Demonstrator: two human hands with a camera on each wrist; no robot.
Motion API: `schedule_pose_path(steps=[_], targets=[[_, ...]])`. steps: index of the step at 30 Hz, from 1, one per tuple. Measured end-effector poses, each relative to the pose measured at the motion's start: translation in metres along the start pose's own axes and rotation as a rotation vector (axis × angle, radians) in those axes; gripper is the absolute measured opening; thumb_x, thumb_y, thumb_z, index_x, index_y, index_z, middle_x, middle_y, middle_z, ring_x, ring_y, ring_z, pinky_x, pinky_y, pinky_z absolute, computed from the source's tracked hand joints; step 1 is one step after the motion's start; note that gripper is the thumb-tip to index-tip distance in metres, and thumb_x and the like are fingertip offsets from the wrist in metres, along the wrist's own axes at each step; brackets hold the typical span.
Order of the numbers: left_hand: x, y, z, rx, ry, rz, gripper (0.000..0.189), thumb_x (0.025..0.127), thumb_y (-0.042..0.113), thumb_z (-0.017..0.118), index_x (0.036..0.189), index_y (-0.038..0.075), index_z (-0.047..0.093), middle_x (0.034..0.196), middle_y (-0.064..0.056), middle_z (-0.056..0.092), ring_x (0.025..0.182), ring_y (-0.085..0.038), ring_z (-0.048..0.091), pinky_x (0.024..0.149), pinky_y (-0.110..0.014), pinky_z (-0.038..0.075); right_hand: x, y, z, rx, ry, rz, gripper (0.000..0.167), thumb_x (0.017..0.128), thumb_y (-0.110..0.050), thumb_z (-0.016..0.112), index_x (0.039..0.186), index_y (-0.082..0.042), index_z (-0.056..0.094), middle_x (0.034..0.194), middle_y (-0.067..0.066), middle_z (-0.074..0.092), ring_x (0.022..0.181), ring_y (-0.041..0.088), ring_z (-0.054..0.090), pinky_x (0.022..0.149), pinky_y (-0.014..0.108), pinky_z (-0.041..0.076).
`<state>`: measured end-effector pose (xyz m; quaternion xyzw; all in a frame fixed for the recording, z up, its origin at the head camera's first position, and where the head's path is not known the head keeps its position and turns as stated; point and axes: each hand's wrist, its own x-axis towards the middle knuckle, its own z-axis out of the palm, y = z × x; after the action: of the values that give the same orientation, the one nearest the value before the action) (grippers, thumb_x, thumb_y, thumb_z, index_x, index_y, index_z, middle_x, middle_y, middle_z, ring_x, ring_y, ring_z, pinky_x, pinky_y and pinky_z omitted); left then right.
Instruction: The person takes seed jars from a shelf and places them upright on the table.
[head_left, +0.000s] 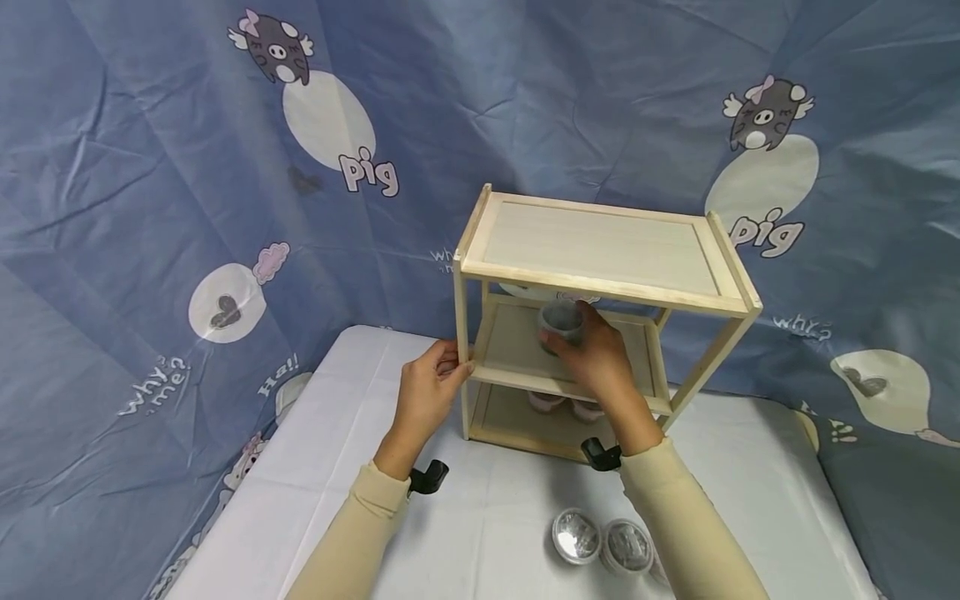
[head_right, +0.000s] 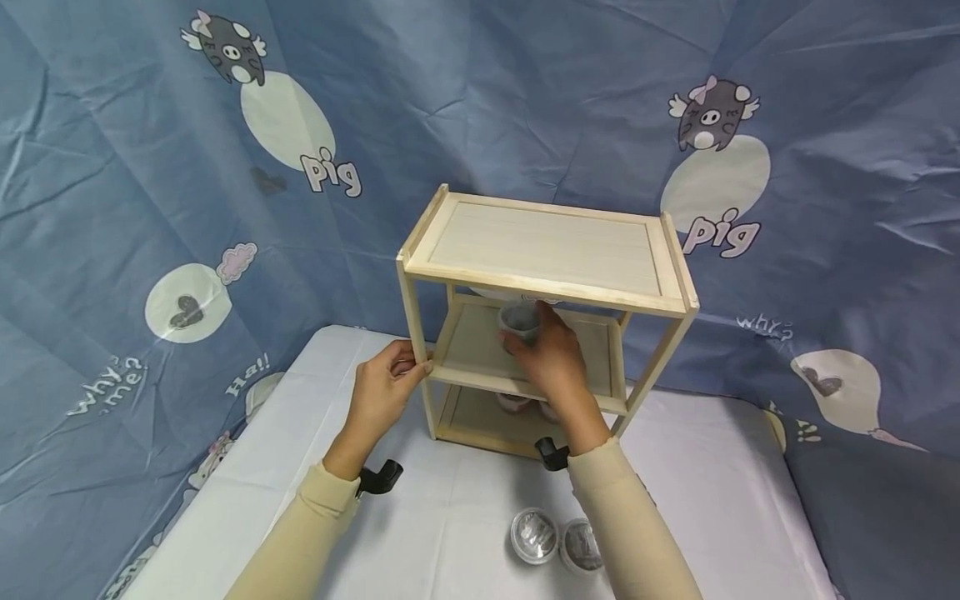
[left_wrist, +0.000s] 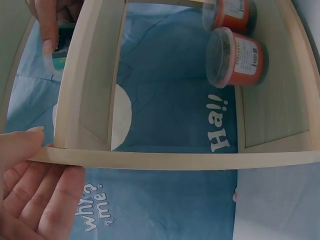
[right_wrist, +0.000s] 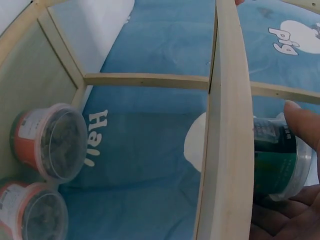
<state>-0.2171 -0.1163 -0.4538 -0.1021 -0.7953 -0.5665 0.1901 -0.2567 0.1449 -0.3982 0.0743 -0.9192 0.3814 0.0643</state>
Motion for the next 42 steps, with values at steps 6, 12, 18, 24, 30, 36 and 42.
schedule_pose_path(steps=[6,12,18,24,30,36,42], targets=[[-0.001,0.0,0.003,0.012,-0.018,-0.01,0.022,0.095,0.004,0.079,0.115,0.0,0.072,0.108,-0.013,0.076,0.1,-0.022,0.076,0.083,-0.028,0.063,-0.003,0.003,-0.001,0.001,0.017,0.009,0.09,0.098,-0.053,0.07,0.162,-0.002,0.032,0.152,0.031,0.048,0.136,0.051,0.049,0.106,0.064,0.047],[-0.001,0.0,-0.001,0.021,0.0,0.002,0.022,0.094,0.005,0.079,0.114,-0.001,0.071,0.107,-0.013,0.076,0.1,-0.023,0.076,0.083,-0.028,0.063,-0.003,0.004,0.004,0.05,0.029,-0.029,0.089,0.098,-0.053,0.071,0.162,-0.003,0.033,0.153,0.031,0.047,0.136,0.05,0.049,0.106,0.064,0.047],[-0.001,-0.001,-0.003,0.028,-0.003,0.011,0.021,0.095,0.005,0.079,0.113,-0.001,0.072,0.106,-0.012,0.077,0.098,-0.023,0.076,0.082,-0.03,0.063,-0.005,0.004,0.006,0.074,0.048,-0.034,0.089,0.097,-0.053,0.072,0.162,-0.003,0.035,0.154,0.03,0.046,0.139,0.049,0.046,0.11,0.064,0.044],[0.0,-0.001,-0.002,0.023,-0.003,0.015,0.021,0.094,0.004,0.079,0.112,-0.002,0.072,0.105,-0.013,0.077,0.097,-0.023,0.076,0.082,-0.029,0.063,-0.013,0.001,0.003,0.111,0.102,-0.103,0.087,0.097,-0.047,0.075,0.161,-0.003,0.036,0.155,0.029,0.046,0.139,0.047,0.048,0.11,0.062,0.046],[0.002,-0.001,-0.002,0.024,0.002,0.035,0.022,0.094,0.004,0.08,0.113,-0.002,0.072,0.105,-0.013,0.077,0.098,-0.024,0.076,0.081,-0.028,0.063,-0.028,-0.007,-0.007,0.084,0.138,-0.18,0.081,0.097,-0.042,0.077,0.159,-0.005,0.041,0.152,0.026,0.051,0.136,0.045,0.052,0.108,0.062,0.047],[0.002,0.001,-0.002,0.007,-0.004,0.033,0.022,0.095,0.005,0.079,0.113,-0.003,0.072,0.107,-0.014,0.077,0.099,-0.025,0.076,0.082,-0.029,0.063,-0.045,-0.014,-0.016,0.076,0.141,-0.196,0.081,0.095,-0.037,0.081,0.159,-0.007,0.042,0.154,0.024,0.05,0.139,0.044,0.05,0.111,0.063,0.044],[0.001,0.0,-0.002,0.018,-0.008,0.017,0.02,0.095,0.007,0.079,0.113,0.0,0.072,0.107,-0.013,0.076,0.1,-0.024,0.076,0.083,-0.029,0.063,-0.065,-0.018,-0.019,0.067,0.151,-0.248,0.08,0.09,-0.035,0.085,0.156,-0.01,0.048,0.147,0.02,0.058,0.133,0.041,0.056,0.106,0.062,0.048]])
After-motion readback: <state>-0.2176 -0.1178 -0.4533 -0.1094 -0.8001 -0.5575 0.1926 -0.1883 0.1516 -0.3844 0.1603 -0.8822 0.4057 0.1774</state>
